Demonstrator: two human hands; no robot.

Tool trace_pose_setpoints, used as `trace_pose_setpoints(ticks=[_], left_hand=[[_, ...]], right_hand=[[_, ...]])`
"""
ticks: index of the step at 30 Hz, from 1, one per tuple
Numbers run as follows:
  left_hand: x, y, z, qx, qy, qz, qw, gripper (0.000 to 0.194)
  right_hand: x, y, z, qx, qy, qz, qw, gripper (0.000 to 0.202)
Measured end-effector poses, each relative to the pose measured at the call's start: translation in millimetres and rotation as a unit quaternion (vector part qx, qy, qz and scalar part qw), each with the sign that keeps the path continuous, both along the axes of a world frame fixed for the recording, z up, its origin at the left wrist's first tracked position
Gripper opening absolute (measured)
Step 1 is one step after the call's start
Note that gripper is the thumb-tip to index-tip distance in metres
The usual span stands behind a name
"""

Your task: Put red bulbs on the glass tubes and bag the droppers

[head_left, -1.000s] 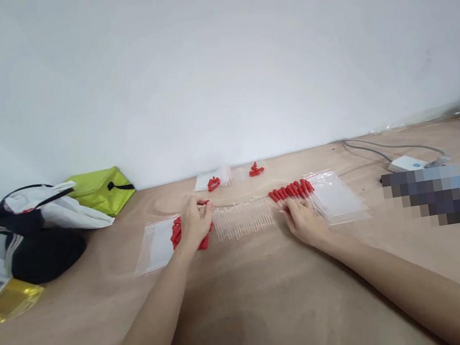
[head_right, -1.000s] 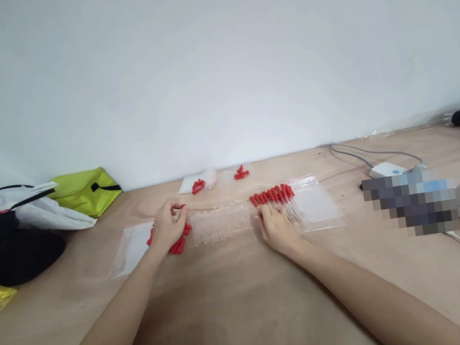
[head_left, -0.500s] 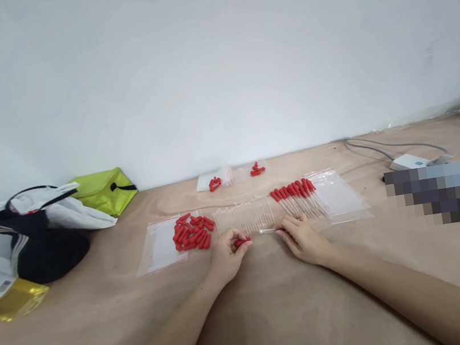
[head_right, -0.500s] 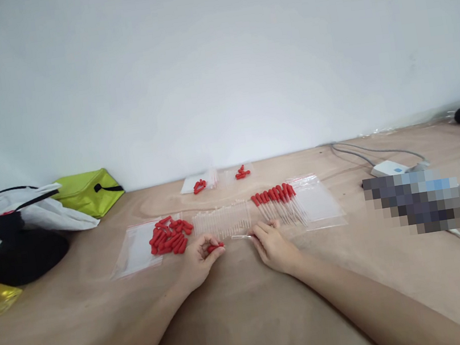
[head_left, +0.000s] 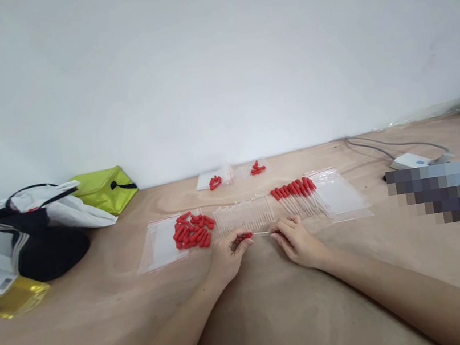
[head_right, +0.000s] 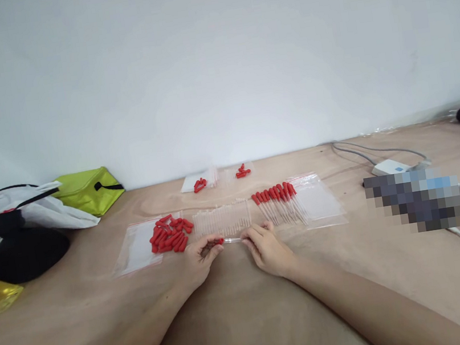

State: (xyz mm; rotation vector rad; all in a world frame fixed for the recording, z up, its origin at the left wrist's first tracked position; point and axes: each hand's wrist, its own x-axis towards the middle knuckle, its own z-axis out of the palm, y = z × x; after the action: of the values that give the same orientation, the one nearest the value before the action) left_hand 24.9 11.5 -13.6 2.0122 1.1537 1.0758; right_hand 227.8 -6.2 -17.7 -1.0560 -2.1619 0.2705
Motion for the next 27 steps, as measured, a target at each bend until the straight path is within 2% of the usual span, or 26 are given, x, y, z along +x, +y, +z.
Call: trace_pose_setpoints(ticks=[5, 12, 16, 20, 27], left_hand=[[0.0, -0.3, 2.5, 0.039, 0.048, 0.004, 0.998, 0.013], [1.2, -2.6, 6.7, 0.063, 0.062, -0.011, 0.996, 0.015], [1.4, -6.2, 12.1, 0.076, 0.088, -0.051, 0.992, 0.018], [1.8, -9.3, 12.2, 0.128, 0.142, -0.093, 0.977, 0.019], [2.4, -11.3, 8.9, 0.163, 0.201, -0.089, 0.962, 0.022]], right_hand=[[1.0, 0.9, -1.3, 0.005, -0.006, 0.003, 1.0, 0.014], [0.7, 0.3, -0.4, 0.006, -0.024, 0.009, 1.0, 0.017], [5.2, 3.5, 1.3, -0.016, -0.036, 0.026, 0.999, 0.02], [10.9, 7.2, 3.5, -0.028, -0.062, 0.05, 0.996, 0.022], [9.5, 1.3, 7.3, 0.025, -0.11, 0.003, 0.994, 0.022]])
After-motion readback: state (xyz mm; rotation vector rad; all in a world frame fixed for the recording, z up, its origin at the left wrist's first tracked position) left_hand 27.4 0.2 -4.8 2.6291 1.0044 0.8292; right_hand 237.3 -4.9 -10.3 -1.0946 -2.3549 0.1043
